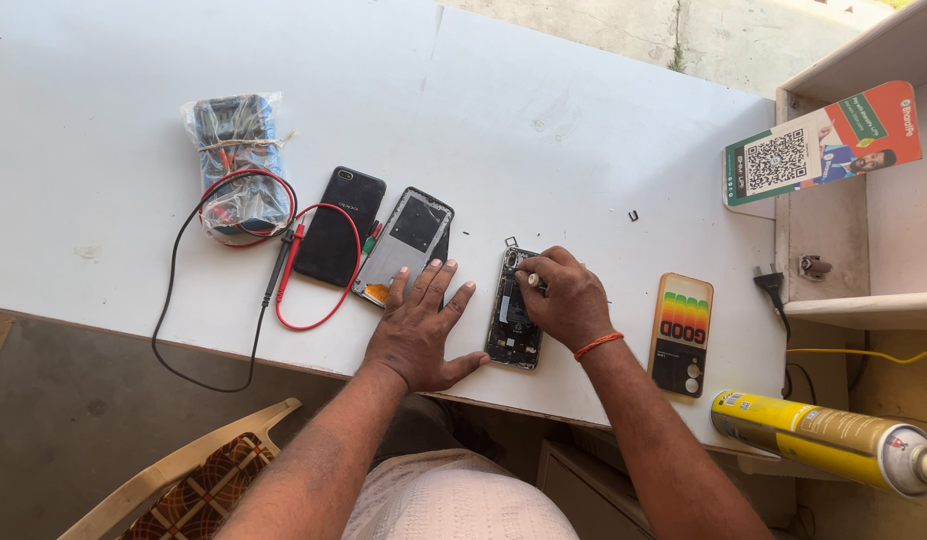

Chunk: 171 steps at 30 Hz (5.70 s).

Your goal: The person uses a screwdriver to remove screws from a disassembled smartphone on a white table. They then use their fingers to lift and remove a small internal component from the phone's chassis. The person continues to manipulate the phone's internal parts with the screwdriver and their fingers.

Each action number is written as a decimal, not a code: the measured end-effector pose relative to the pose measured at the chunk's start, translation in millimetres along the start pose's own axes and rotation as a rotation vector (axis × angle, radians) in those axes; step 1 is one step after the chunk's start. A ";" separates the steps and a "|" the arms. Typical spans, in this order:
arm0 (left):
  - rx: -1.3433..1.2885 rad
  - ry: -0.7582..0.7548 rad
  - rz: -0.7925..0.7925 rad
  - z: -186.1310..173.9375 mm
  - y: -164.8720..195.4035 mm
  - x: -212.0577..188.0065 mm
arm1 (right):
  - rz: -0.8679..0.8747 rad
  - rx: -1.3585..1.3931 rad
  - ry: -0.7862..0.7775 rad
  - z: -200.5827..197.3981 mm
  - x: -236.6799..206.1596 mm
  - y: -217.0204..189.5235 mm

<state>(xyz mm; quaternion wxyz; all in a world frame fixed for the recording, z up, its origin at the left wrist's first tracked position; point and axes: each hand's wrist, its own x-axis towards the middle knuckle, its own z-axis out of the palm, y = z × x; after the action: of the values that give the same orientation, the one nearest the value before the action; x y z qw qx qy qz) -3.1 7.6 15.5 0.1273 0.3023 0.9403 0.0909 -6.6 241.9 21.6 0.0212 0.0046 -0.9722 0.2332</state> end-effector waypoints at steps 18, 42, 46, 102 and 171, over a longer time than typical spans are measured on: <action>-0.032 0.029 0.010 2.0 -1.2 -1.2 | 0.062 -0.152 -0.024 23.9 7.8 -5.4; 0.035 0.009 0.018 4.0 -3.7 -1.3 | 0.237 0.041 -0.098 20.4 11.3 -1.5; -0.015 0.054 0.035 2.1 -4.5 -2.6 | 0.199 0.069 -0.050 21.6 11.5 -1.8; -0.030 0.031 0.016 1.2 -1.9 -1.7 | 0.015 -0.141 -0.111 8.2 7.2 -3.7; -0.047 0.067 0.016 0.5 -1.3 -2.2 | -0.197 0.726 0.268 -27.7 2.1 16.9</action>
<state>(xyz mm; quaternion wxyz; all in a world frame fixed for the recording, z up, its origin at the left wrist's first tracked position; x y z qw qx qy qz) -1.9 5.3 15.1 0.1020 0.3036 0.9391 0.1242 -7.9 269.6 38.7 0.1671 0.0744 -0.8102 0.5569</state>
